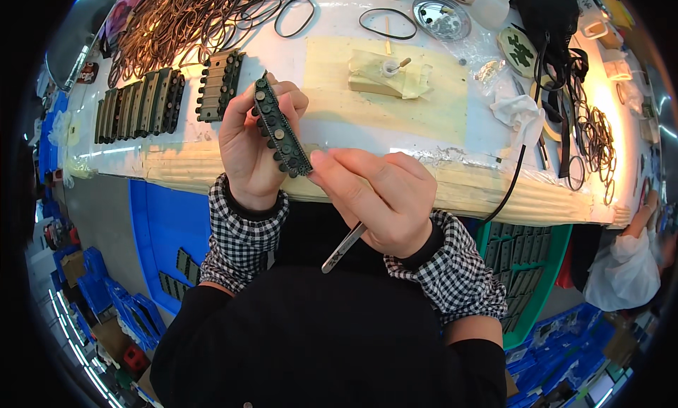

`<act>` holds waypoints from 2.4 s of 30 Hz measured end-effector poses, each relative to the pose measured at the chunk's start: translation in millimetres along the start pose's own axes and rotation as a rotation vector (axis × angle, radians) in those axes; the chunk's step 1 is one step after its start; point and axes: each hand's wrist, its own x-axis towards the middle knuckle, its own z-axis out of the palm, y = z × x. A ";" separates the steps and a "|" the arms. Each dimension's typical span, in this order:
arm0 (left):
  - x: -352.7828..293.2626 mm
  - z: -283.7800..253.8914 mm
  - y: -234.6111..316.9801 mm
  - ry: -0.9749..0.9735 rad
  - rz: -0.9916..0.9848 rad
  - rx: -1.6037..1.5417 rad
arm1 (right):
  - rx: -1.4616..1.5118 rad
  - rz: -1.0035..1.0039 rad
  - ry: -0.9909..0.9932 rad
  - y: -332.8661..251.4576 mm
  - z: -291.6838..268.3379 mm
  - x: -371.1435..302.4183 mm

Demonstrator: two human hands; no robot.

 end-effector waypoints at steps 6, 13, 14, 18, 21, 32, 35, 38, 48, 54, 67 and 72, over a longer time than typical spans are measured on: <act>-1.8 -8.2 4.1 -0.048 -0.036 -0.098 | -0.098 -0.083 -0.088 -7.8 -5.3 5.0; -2.0 -7.6 4.8 -0.001 0.010 -0.060 | -0.192 -0.142 -0.008 -8.6 7.7 -5.6; -2.0 -7.6 4.8 0.010 0.015 -0.050 | -0.191 -0.146 -0.019 -7.5 6.9 -5.3; -1.6 -5.7 5.7 0.030 0.056 0.107 | -0.033 -0.076 -0.054 -1.3 1.3 0.8; -1.7 -6.6 4.2 0.001 0.060 0.225 | 0.084 -0.019 -0.101 2.4 -2.4 6.2; -3.4 -8.7 3.1 0.046 0.068 0.314 | 0.206 0.079 -0.473 8.4 -10.9 26.0; -2.5 -9.5 3.7 0.085 0.066 0.332 | 0.237 0.082 -0.510 12.0 -9.7 25.2; -1.2 -10.2 5.9 0.078 0.039 0.312 | 0.226 0.091 -0.500 12.0 -10.8 22.2; 0.0 -3.1 12.1 -0.004 0.056 0.132 | 0.233 0.150 -0.241 -1.3 -10.9 8.1; -1.4 5.3 6.4 -0.015 0.027 0.138 | 0.113 0.101 -0.125 -1.7 -2.6 9.4; -0.7 0.3 5.6 -0.104 0.027 0.165 | 0.075 -0.071 -0.135 4.8 -2.7 8.2; -1.5 -1.9 6.3 -0.072 0.032 0.158 | -0.017 -0.216 -0.147 4.7 -6.7 14.6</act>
